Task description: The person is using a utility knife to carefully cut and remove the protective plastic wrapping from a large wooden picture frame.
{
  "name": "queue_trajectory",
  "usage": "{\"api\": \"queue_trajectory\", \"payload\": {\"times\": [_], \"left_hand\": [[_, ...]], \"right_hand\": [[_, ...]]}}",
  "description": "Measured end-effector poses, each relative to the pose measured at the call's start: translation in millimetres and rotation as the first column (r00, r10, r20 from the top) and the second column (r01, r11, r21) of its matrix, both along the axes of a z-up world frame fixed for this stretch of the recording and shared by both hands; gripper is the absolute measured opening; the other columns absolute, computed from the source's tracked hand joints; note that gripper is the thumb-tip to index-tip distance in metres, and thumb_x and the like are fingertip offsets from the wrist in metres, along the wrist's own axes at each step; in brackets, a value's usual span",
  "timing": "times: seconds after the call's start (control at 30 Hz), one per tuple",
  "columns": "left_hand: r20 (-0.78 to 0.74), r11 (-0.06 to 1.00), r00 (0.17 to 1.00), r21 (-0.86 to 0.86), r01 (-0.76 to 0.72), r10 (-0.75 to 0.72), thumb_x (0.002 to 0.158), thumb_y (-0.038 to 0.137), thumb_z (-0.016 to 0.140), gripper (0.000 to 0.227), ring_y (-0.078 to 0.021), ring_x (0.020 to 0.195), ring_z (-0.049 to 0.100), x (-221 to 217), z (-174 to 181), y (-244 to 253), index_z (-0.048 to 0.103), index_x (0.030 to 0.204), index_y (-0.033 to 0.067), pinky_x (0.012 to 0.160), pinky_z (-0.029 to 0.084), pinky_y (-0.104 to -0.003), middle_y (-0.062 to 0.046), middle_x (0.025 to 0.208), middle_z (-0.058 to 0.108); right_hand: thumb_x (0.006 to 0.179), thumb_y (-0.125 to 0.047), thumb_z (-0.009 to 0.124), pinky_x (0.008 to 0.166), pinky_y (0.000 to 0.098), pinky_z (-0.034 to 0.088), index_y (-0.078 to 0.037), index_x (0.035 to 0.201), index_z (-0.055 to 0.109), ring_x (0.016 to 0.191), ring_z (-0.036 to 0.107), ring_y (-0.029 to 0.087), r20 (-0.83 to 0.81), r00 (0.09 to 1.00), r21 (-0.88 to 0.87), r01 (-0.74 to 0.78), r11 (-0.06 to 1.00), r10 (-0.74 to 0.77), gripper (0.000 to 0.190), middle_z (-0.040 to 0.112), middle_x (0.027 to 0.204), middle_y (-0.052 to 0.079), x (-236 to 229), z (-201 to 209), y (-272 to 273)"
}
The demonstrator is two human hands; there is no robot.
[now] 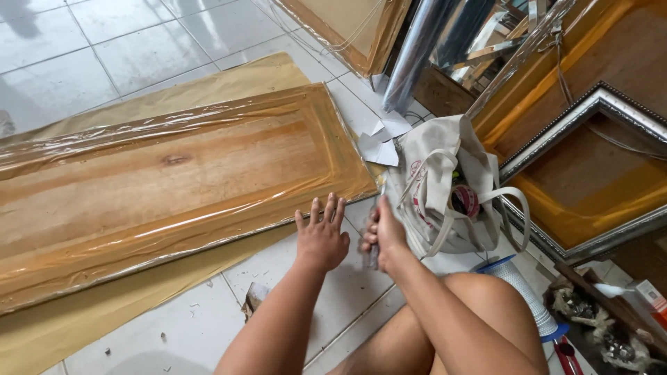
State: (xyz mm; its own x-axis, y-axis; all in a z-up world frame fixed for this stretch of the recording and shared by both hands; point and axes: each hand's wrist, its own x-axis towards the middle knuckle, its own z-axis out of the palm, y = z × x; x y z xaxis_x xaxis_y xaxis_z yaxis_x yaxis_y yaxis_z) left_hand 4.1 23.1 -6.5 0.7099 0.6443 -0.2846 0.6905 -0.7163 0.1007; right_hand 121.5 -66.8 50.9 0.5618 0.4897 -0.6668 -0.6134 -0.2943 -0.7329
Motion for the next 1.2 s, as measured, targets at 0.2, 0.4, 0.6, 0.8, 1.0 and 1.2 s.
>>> {"api": "queue_trajectory", "payload": {"times": [0.2,0.4,0.6,0.8,1.0,1.2], "left_hand": [[0.003,0.998,0.998,0.011,0.055,-0.055,0.109,0.039,0.053,0.086,-0.0317,0.173,0.016,-24.8,7.7,11.1,0.014,0.183,0.0195,0.135,0.021,-0.062,-0.003,0.191,0.013],[0.045,1.000,0.999,-0.013,0.017,-0.016,0.109,0.050,0.047,0.088,-0.0342,0.173,0.012,-18.4,7.4,-0.6,0.015,0.183,0.0157,0.136,0.016,-0.066,-0.008,0.190,0.013],[0.058,1.000,0.998,0.002,0.025,-0.025,0.107,0.049,0.047,0.090,-0.0347,0.173,0.012,-20.4,6.6,1.2,0.015,0.182,0.0140,0.136,0.015,-0.066,-0.009,0.189,0.014],[0.026,0.999,0.999,-0.035,0.041,-0.040,0.107,0.048,0.049,0.091,-0.0312,0.174,0.009,-26.4,7.1,7.5,0.010,0.184,0.0182,0.137,0.012,-0.062,-0.005,0.190,0.011],[-0.002,0.991,0.999,-0.127,0.049,-0.049,0.109,0.044,0.054,0.090,-0.0312,0.175,0.007,-26.2,4.9,19.5,0.010,0.184,0.0200,0.138,0.013,-0.062,-0.004,0.192,0.007],[-0.013,0.988,0.999,-0.152,0.033,-0.035,0.109,0.040,0.057,0.090,-0.0308,0.176,0.007,-22.6,11.3,22.9,0.010,0.184,0.0206,0.138,0.014,-0.062,-0.003,0.192,0.006]], "right_hand": [[0.110,-0.052,0.054,0.042,0.0415,0.060,-0.017,0.130,0.070,0.058,0.067,0.025,0.319,0.892,-0.241,-0.250,0.938,0.320,0.043,0.066,0.080,0.011,70.7,-94.3,5.9],[0.110,-0.041,0.053,0.040,0.0374,0.065,-0.012,0.145,0.070,0.055,0.074,0.025,0.453,0.571,-0.535,-0.441,0.721,0.685,0.049,0.080,0.086,0.016,15.7,-39.3,-7.9],[0.111,-0.038,0.047,0.037,0.0360,0.061,-0.010,0.148,0.069,0.048,0.071,0.023,0.462,0.515,-0.582,-0.438,0.685,0.722,0.051,0.078,0.084,0.016,10.9,-33.2,-5.1],[0.112,-0.033,0.045,0.042,0.0343,0.058,-0.002,0.152,0.066,0.049,0.068,0.023,0.438,0.511,-0.601,-0.446,0.663,0.740,0.055,0.077,0.084,0.018,-8.7,10.3,-10.4],[0.116,-0.033,0.042,0.084,0.0534,0.069,0.000,0.157,0.064,0.105,0.084,0.043,0.477,0.383,-0.641,-0.463,0.612,0.791,0.056,0.080,0.124,0.033,4.7,-17.9,-7.0],[0.114,-0.037,0.044,0.111,0.0580,0.061,-0.007,0.158,0.066,0.132,0.074,0.046,0.482,0.316,-0.676,-0.460,0.576,0.817,0.057,0.077,0.141,0.028,6.5,5.1,-5.0]]}}
